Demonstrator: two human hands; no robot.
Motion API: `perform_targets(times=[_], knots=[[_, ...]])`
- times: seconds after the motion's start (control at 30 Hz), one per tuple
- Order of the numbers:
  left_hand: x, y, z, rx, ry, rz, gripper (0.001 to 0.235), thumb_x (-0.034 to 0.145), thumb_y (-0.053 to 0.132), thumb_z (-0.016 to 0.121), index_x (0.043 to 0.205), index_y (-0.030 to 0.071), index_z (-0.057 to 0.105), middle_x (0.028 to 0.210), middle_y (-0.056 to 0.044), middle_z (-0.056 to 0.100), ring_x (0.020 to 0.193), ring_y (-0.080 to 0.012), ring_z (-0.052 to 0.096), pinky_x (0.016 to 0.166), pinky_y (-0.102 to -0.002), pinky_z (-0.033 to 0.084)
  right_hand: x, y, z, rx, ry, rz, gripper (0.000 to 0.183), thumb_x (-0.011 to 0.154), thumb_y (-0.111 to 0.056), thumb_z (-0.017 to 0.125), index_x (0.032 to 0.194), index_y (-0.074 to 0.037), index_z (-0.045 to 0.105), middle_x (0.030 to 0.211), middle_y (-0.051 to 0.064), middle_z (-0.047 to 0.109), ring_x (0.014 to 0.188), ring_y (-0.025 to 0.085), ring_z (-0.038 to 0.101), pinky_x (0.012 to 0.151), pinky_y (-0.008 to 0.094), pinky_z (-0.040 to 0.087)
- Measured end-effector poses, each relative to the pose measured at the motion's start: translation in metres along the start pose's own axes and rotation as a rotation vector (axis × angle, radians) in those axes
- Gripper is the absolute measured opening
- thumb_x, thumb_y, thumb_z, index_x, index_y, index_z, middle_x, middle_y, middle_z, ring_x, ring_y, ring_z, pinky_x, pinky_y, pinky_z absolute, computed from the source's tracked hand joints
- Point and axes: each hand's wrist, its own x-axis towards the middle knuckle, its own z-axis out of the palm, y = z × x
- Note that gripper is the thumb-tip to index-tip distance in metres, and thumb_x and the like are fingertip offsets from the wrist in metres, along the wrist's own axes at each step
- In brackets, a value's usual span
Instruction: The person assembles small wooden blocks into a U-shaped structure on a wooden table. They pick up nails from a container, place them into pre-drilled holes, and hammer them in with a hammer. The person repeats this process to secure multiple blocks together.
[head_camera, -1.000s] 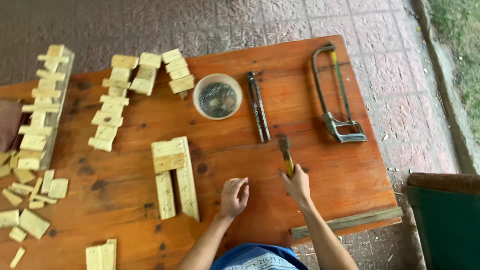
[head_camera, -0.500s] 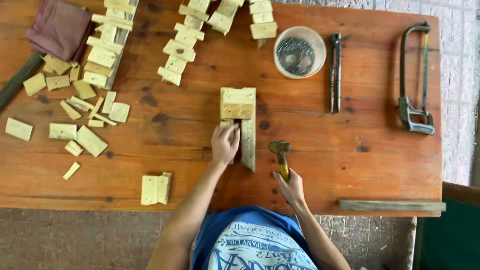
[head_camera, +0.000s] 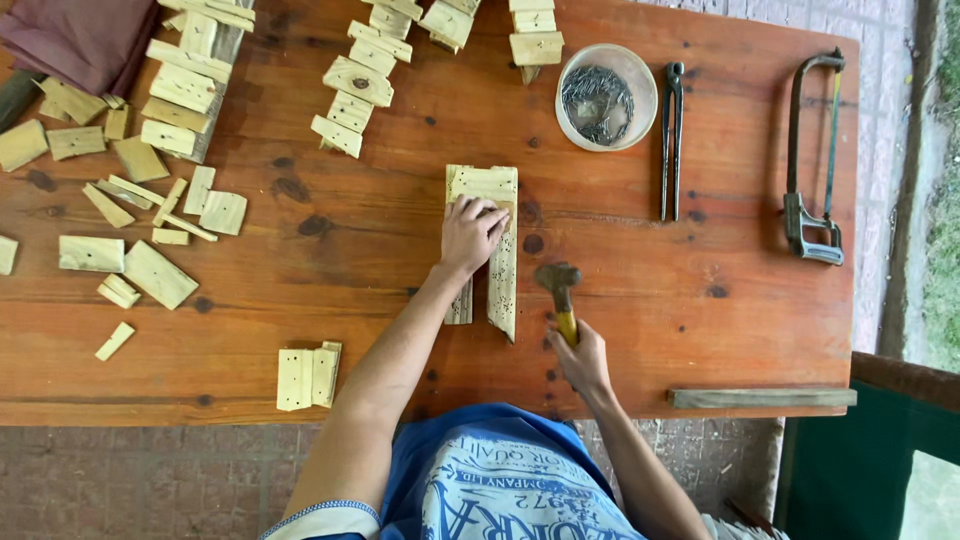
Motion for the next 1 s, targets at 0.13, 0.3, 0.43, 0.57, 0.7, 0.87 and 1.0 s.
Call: perform_targets(times=[0.13,0.3,0.43,0.57,0.7,0.87,1.0], knots=[[-0.002,-0.005,0.007,-0.026,-0.031,0.0,0.012,0.092,0.034,0.071,0.095,0.028,0.081,0.094,0.006,0.069,0.095,-0.0197,0.06,0.08,-0.037,0.046,0.026,0.015,-0.002,0.047,0.014,0.012,0.03,0.082,-0.03,0.078,0.075,-0.007,0.06,0.054,0.01,0.05,0.045,0.023,0.053,0.044,0.035,0.039],[0.003,-0.004,-0.002,-0.099,-0.046,-0.018,0.009,0.091,0.033,0.071,0.095,0.029,0.079,0.095,0.006,0.067,0.094,-0.0195,0.062,0.08,-0.037,0.045,0.061,0.008,-0.002,0.041,-0.008,-0.052,0.03,0.086,-0.033,0.077,0.077,-0.009,0.062,0.055,0.01,0.053,0.048,0.022,0.056,0.045,0.036,0.04],[0.002,-0.003,0.002,-0.081,0.0,-0.017,0.007,0.09,0.032,0.072,0.092,0.029,0.079,0.094,0.007,0.067,0.093,-0.0172,0.062,0.08,-0.034,0.042,0.079,-0.011,0.002,-0.031,-0.035,-0.139,0.028,0.087,-0.032,0.074,0.081,-0.007,0.063,0.059,0.014,0.056,0.051,0.027,0.058,0.049,0.039,0.041],[0.006,0.001,-0.006,-0.098,0.006,-0.02,0.005,0.087,0.03,0.075,0.091,0.028,0.078,0.093,0.006,0.067,0.09,-0.0188,0.063,0.078,-0.035,0.042,0.097,-0.019,0.024,-0.025,-0.028,-0.2,0.026,0.091,-0.03,0.072,0.086,-0.006,0.063,0.062,0.013,0.059,0.055,0.026,0.059,0.052,0.038,0.043],[0.01,0.006,-0.013,-0.132,-0.015,-0.061,0.002,0.087,0.03,0.077,0.089,0.028,0.078,0.09,0.007,0.068,0.087,-0.0176,0.064,0.075,-0.034,0.043,0.108,-0.018,0.036,-0.056,-0.047,-0.203,0.027,0.089,-0.029,0.073,0.091,-0.003,0.066,0.066,0.017,0.062,0.06,0.032,0.063,0.055,0.041,0.044],[0.01,0.004,-0.012,-0.133,0.036,-0.034,0.005,0.086,0.026,0.078,0.082,0.026,0.076,0.08,0.007,0.062,0.08,-0.0162,0.062,0.074,-0.032,0.042,0.103,-0.019,0.047,-0.059,-0.002,-0.217,0.027,0.088,-0.03,0.074,0.091,-0.005,0.066,0.066,0.018,0.062,0.061,0.035,0.065,0.055,0.042,0.045],[0.006,0.001,-0.003,-0.134,0.056,-0.026,0.006,0.086,0.025,0.078,0.08,0.025,0.075,0.077,0.006,0.061,0.078,-0.0155,0.061,0.074,-0.031,0.042,0.101,-0.022,0.049,-0.06,0.017,-0.216,0.027,0.086,-0.03,0.075,0.092,-0.006,0.066,0.066,0.019,0.062,0.062,0.038,0.066,0.056,0.044,0.046]])
